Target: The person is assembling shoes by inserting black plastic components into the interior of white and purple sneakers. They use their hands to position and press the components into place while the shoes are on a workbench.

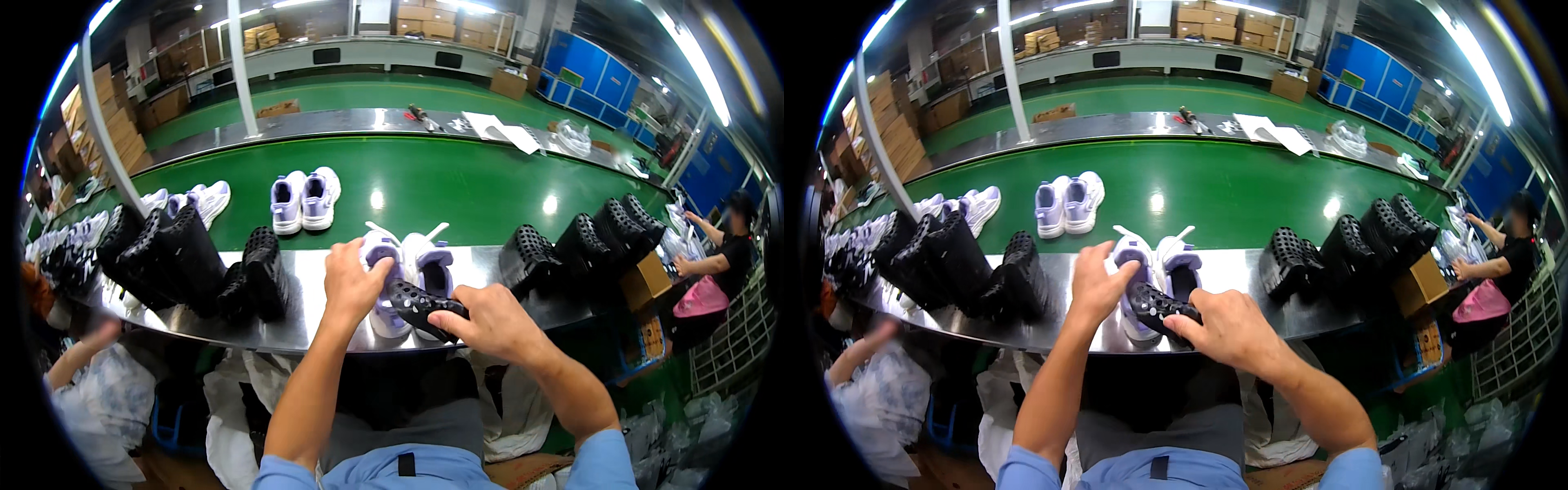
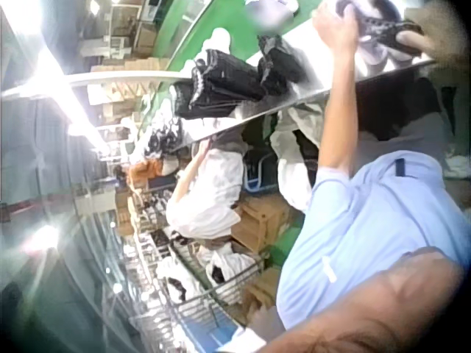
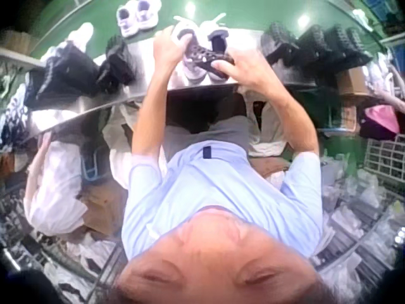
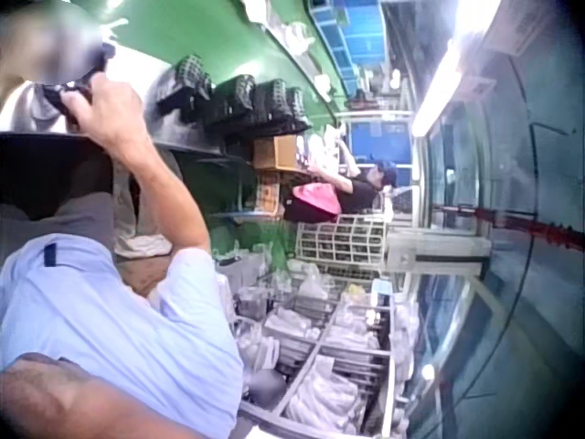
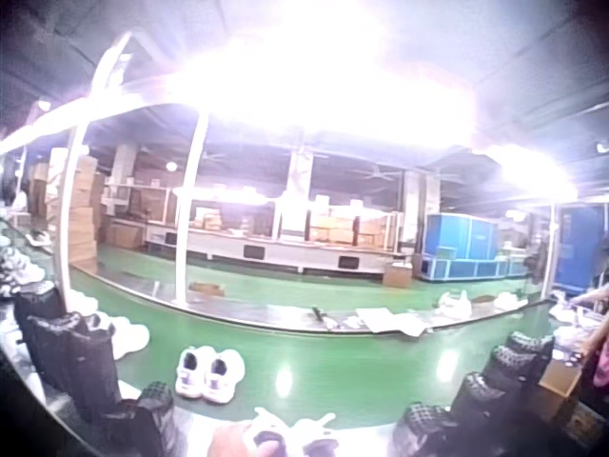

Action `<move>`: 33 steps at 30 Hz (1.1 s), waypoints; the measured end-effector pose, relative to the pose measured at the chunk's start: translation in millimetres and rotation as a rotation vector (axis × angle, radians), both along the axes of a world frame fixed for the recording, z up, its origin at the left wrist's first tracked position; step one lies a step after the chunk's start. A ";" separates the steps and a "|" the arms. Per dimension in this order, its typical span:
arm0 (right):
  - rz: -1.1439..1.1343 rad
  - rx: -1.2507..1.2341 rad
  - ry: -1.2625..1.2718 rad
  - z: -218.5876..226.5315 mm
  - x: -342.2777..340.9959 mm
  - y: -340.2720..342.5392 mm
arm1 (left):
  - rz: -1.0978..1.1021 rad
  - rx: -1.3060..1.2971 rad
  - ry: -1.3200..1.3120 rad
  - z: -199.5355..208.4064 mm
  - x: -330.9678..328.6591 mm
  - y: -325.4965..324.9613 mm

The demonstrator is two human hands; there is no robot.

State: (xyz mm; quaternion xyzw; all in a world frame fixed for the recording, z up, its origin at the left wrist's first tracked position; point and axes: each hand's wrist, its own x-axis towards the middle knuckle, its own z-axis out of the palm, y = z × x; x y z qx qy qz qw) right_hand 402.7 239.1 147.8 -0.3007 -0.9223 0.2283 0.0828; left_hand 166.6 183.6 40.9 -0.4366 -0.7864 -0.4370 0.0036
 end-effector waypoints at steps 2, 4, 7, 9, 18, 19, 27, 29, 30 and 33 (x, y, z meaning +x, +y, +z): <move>0.039 0.110 -0.121 -3.1 -16.3 13.2 | -0.143 -0.032 0.022 -1.7 -12.9 11.2; 0.025 0.093 -0.190 6.2 -26.4 23.4 | -0.236 -0.004 0.146 -4.1 -19.7 12.3; 0.048 0.133 -0.297 23.9 -37.1 33.1 | -0.344 0.041 0.131 -5.0 -27.4 2.2; 0.011 0.134 -0.337 34.5 -44.0 35.3 | -0.401 0.011 0.042 -2.4 -29.1 -5.7; 0.297 0.512 -0.423 20.2 -58.5 21.8 | -0.440 -0.098 -0.200 1.7 -40.9 -20.8; 0.300 0.526 -0.449 21.2 -58.4 23.7 | -0.462 -0.092 -0.196 0.0 -40.9 -18.8; 0.133 0.436 -0.330 -61.5 -74.8 6.7 | -0.488 -0.111 -0.394 2.7 -19.3 -0.5; 0.109 0.350 -0.246 -64.3 -71.4 -3.9 | -0.407 -0.130 -0.300 4.8 -15.7 1.2; 0.098 0.307 -0.205 -62.6 -71.1 -7.0 | -0.381 -0.127 -0.282 1.4 -18.4 2.8; 0.263 0.372 -0.034 -56.7 -61.0 -4.7 | -0.396 -0.082 -0.272 -4.5 -30.4 -3.1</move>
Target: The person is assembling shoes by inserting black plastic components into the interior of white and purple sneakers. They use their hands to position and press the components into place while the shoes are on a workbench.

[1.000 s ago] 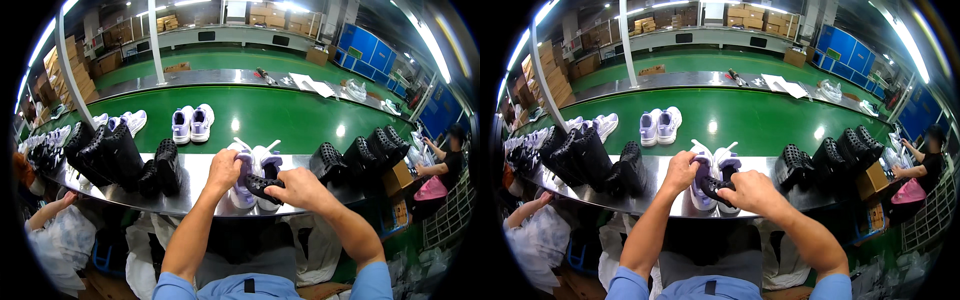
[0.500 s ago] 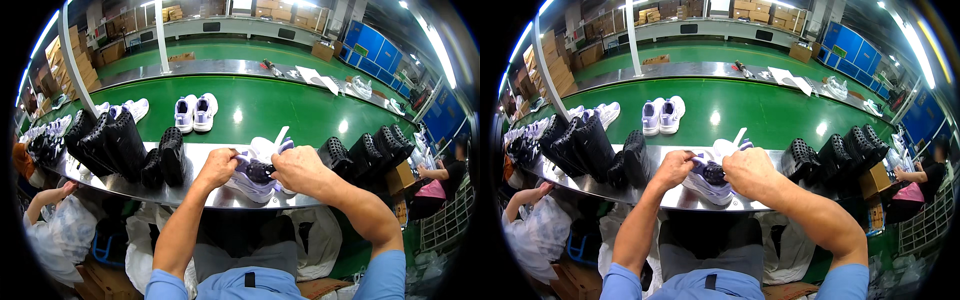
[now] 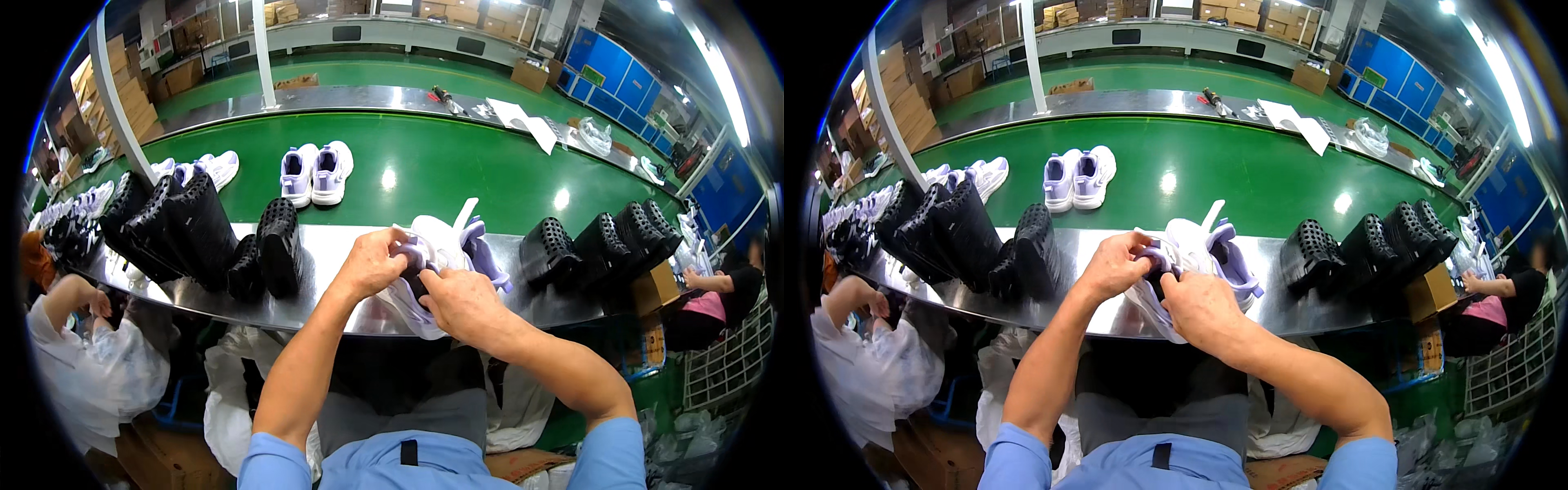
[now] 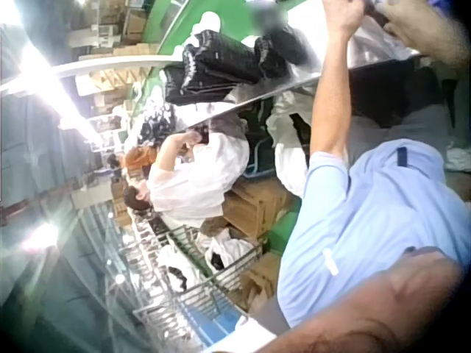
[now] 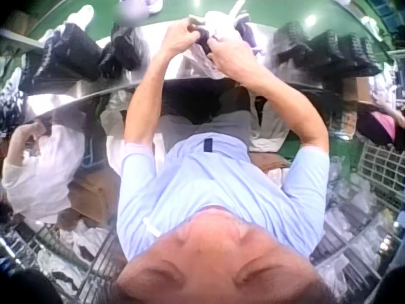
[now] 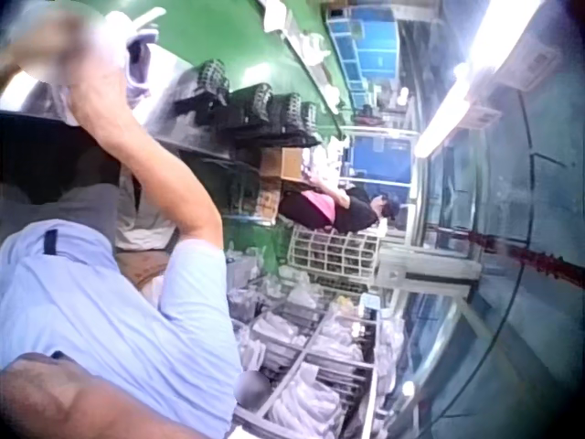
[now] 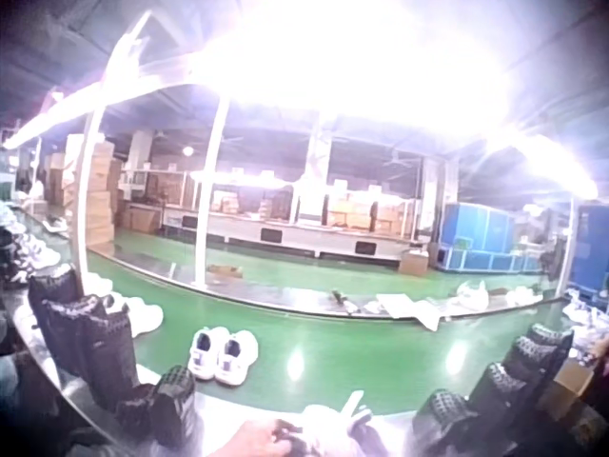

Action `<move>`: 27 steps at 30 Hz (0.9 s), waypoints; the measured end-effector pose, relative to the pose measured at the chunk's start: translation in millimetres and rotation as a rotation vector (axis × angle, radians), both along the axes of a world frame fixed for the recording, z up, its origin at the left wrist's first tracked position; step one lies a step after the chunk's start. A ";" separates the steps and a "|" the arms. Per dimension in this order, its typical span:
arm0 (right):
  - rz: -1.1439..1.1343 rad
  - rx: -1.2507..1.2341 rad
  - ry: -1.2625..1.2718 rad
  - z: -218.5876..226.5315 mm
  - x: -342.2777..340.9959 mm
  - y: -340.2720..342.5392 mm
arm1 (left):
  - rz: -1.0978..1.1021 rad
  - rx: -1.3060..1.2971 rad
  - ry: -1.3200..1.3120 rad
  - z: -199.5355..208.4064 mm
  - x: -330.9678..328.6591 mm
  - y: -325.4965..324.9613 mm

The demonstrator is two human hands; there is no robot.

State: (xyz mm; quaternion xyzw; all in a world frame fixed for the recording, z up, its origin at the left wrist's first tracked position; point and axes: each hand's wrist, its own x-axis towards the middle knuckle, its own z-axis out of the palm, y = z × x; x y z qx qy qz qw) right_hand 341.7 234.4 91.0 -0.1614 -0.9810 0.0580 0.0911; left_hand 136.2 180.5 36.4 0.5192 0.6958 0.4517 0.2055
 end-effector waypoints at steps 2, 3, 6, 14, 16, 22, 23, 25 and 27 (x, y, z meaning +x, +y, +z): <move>-0.037 0.031 0.023 -18.1 -1.8 5.2 | -0.097 -0.036 0.137 17.9 4.5 -1.1; -0.030 0.032 0.067 -26.1 -2.1 6.0 | -0.136 -0.015 0.280 26.4 8.8 -1.1; -0.009 -0.017 0.218 -41.7 -4.4 4.5 | -0.115 -0.031 0.430 39.0 19.5 4.7; -0.285 -0.162 0.277 -53.8 -38.6 1.9 | 0.187 0.013 0.093 3.6 19.2 27.3; -0.274 -0.227 0.339 -53.0 -47.8 6.8 | 0.077 0.097 -0.459 4.1 12.6 16.9; -0.417 -0.469 0.718 -56.2 -25.3 -10.2 | 0.314 -0.138 -0.045 -8.7 17.7 -40.9; -0.445 -0.374 0.668 -59.9 -29.3 -5.1 | 0.316 -0.189 -0.077 -13.4 18.6 -40.3; -0.447 -0.290 0.599 -65.4 -34.7 7.0 | 0.312 -0.262 -0.125 -9.5 22.6 -35.4; -0.451 -0.511 0.474 -58.9 -39.7 19.6 | 0.295 -0.306 -0.160 6.5 28.5 -31.0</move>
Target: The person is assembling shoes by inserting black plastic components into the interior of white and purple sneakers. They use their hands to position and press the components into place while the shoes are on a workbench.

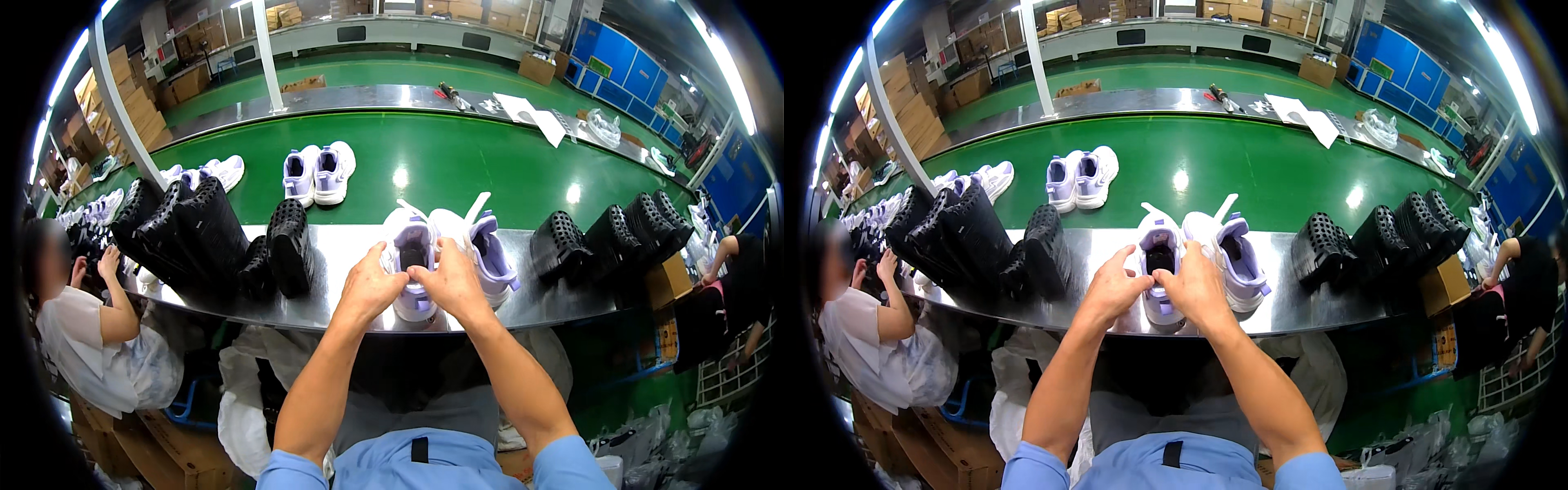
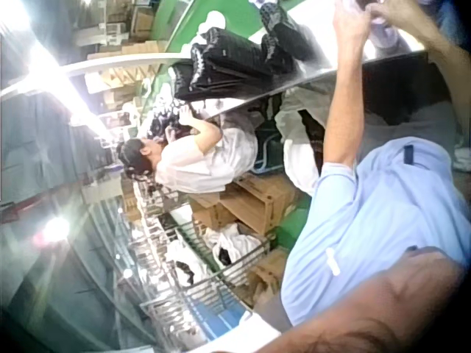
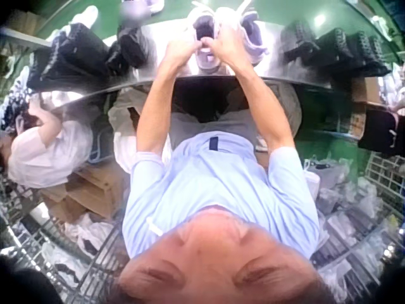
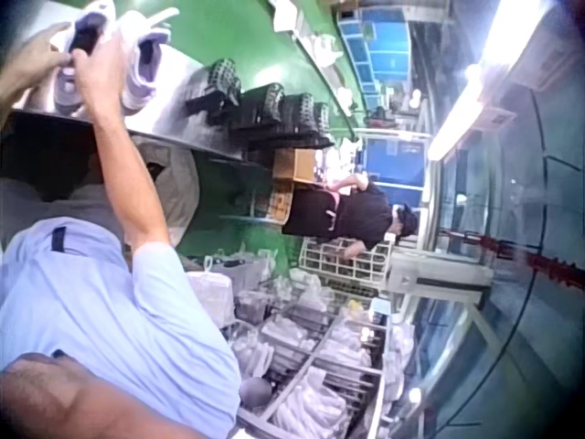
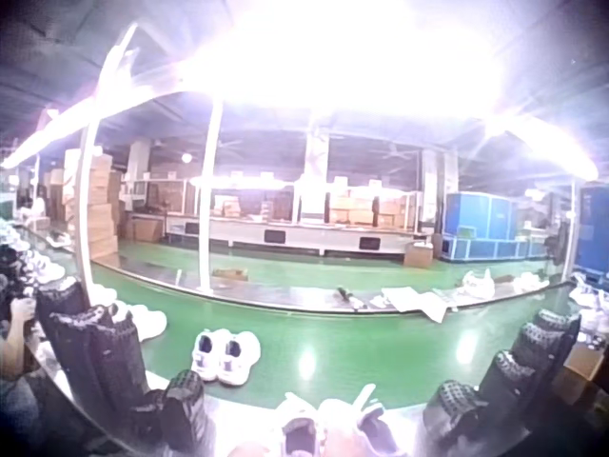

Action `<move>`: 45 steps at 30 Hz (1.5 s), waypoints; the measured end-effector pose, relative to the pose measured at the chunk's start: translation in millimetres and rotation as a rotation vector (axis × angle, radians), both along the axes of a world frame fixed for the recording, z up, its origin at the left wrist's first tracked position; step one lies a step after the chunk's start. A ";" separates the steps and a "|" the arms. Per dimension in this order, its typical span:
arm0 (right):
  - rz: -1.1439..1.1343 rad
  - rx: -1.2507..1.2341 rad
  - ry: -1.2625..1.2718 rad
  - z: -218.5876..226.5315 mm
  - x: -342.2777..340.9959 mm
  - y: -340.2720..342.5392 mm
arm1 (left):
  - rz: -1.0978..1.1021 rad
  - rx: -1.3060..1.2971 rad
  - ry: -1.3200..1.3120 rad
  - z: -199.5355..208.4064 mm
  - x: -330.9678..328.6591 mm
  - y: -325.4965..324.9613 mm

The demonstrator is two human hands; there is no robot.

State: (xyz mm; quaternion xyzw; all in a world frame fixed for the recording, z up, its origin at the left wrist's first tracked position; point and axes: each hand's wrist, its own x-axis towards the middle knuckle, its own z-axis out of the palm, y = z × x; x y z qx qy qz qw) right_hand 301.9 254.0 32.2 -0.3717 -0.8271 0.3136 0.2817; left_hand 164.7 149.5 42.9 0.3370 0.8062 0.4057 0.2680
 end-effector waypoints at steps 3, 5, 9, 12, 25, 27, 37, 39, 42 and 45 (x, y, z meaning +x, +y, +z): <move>-0.003 -0.021 -0.127 10.8 -12.4 4.9 | -0.043 -0.028 -0.052 -6.5 -5.0 2.7; -0.060 0.031 -0.188 4.4 -13.7 9.2 | -0.053 -0.022 -0.109 -2.2 0.2 5.4; -0.055 0.048 -0.164 -5.8 -15.3 11.2 | -0.056 0.008 -0.086 -12.8 -6.2 2.7; 0.079 0.435 0.123 -17.3 -16.7 15.8 | -0.012 0.080 0.193 -34.9 -6.6 4.3; 0.482 0.033 0.251 -2.8 -44.0 22.2 | 0.041 0.313 -0.007 -32.0 -24.3 8.3; 0.444 -0.599 0.505 -1.4 -40.2 26.7 | 0.063 0.279 -0.243 -8.8 -17.3 -1.4; 0.266 -0.999 1.097 -20.8 -42.7 40.1 | -0.357 0.412 1.021 13.4 -9.1 15.2; 0.273 -1.015 1.131 -29.4 -42.6 48.7 | -0.443 0.399 1.152 15.2 -7.4 19.2; 0.259 -1.020 1.151 -29.3 -41.2 53.6 | -0.611 0.369 1.273 17.7 -4.8 22.2; 0.243 -1.049 1.159 -22.9 -46.0 47.0 | -0.680 0.283 1.267 19.5 -7.4 24.1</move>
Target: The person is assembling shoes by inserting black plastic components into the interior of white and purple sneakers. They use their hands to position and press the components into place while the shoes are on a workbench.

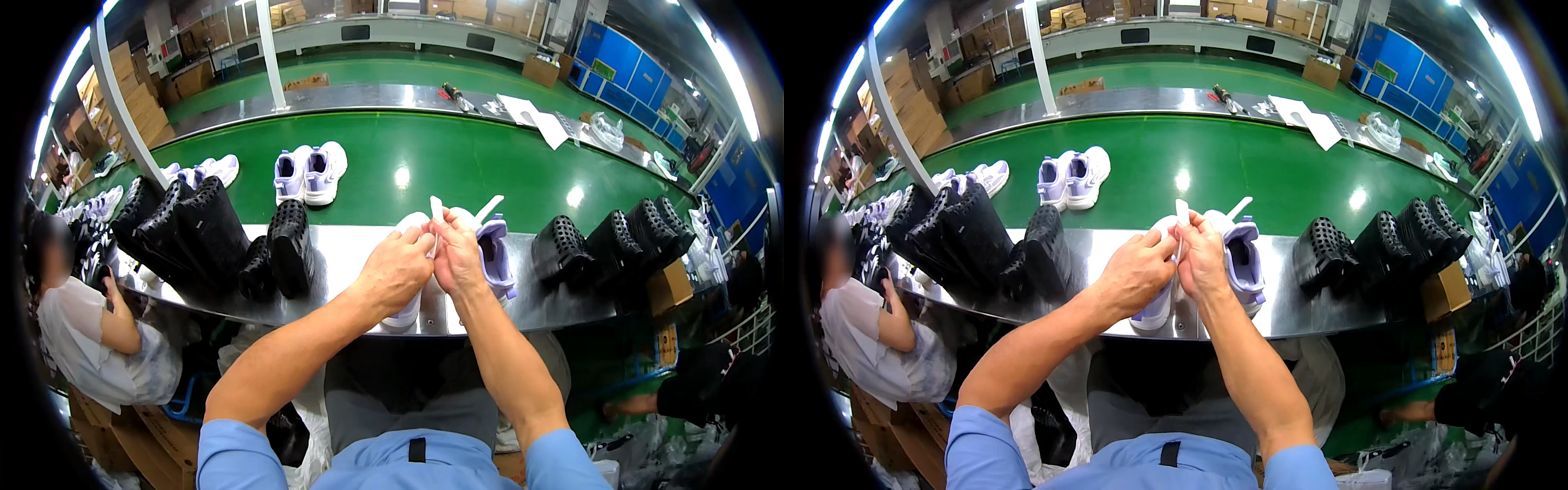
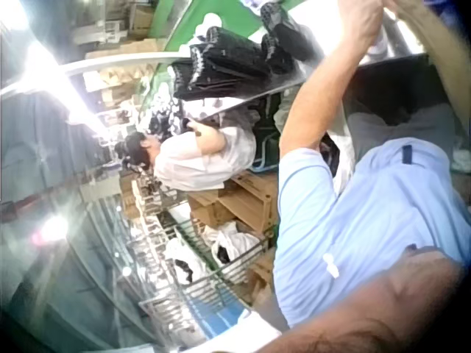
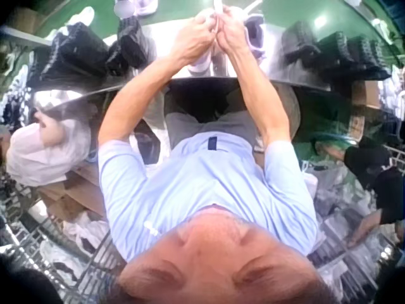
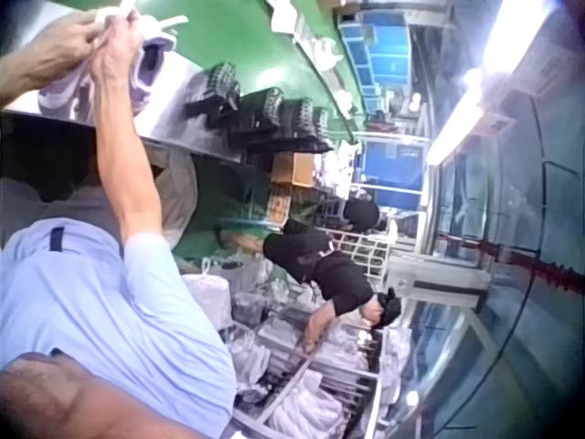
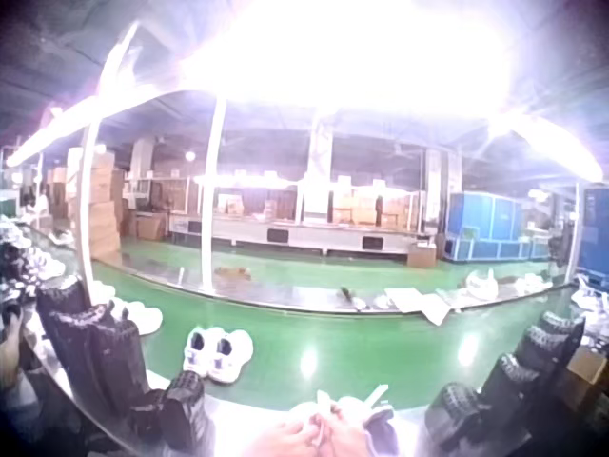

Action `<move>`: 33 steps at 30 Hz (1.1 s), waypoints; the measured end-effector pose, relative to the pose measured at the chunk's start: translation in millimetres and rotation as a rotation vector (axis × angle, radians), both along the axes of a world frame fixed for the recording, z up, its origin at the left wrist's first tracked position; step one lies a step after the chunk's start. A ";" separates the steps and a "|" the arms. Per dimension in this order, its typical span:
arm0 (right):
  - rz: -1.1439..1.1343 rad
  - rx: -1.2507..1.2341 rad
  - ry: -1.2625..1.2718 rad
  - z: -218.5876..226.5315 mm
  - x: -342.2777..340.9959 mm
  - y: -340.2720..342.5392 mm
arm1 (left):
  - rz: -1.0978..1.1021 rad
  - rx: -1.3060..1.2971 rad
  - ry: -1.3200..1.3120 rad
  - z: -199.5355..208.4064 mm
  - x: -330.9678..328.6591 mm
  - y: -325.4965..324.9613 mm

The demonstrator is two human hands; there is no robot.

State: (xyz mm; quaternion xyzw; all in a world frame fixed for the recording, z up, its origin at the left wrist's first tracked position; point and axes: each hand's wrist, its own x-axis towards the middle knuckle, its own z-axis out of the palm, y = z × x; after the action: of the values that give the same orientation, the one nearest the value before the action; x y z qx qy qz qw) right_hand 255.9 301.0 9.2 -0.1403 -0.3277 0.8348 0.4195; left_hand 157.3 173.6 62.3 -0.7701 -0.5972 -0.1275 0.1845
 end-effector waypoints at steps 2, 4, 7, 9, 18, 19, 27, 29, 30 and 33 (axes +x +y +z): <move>0.021 -0.010 -0.006 0.4 1.8 -0.6 | 0.017 -0.060 -0.134 1.4 -1.0 -2.5; 0.020 -0.035 -0.019 0.2 4.1 -4.3 | 0.113 0.005 -0.425 5.5 -1.2 -27.0; 0.061 -0.006 -0.025 -0.5 7.6 -28.1 | 0.551 -0.111 -0.848 -2.1 -2.2 -81.3; 0.015 0.037 -0.080 5.4 12.4 -61.2 | 0.805 -0.737 -1.372 0.9 -6.1 -113.2; 0.179 0.132 -0.129 11.4 74.8 -156.0 | 0.500 -0.156 -2.113 -73.8 43.7 -191.0; 0.215 0.255 -0.210 14.9 89.7 -151.4 | 0.518 -0.147 -2.034 -58.2 43.3 -188.1; 0.267 1.205 -0.565 65.7 121.5 -126.3 | 0.491 -0.311 -0.885 -8.3 12.8 -184.1; 0.280 1.243 -0.590 70.3 121.4 -128.6 | 0.393 -0.292 -0.770 1.9 10.9 -177.8; 0.281 1.259 -0.590 71.5 120.9 -129.7 | 0.346 -0.282 -0.713 7.4 10.5 -174.9; 0.293 1.297 -0.633 77.2 118.0 -134.0 | 0.251 -0.250 -0.589 19.1 9.7 -169.8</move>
State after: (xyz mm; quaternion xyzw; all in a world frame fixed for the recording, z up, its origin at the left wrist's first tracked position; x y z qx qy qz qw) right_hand 374.0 167.0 86.4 -0.0530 -0.8764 0.4404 0.1875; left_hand 167.0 3.8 81.4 -0.6374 -0.7260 -0.2464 -0.0773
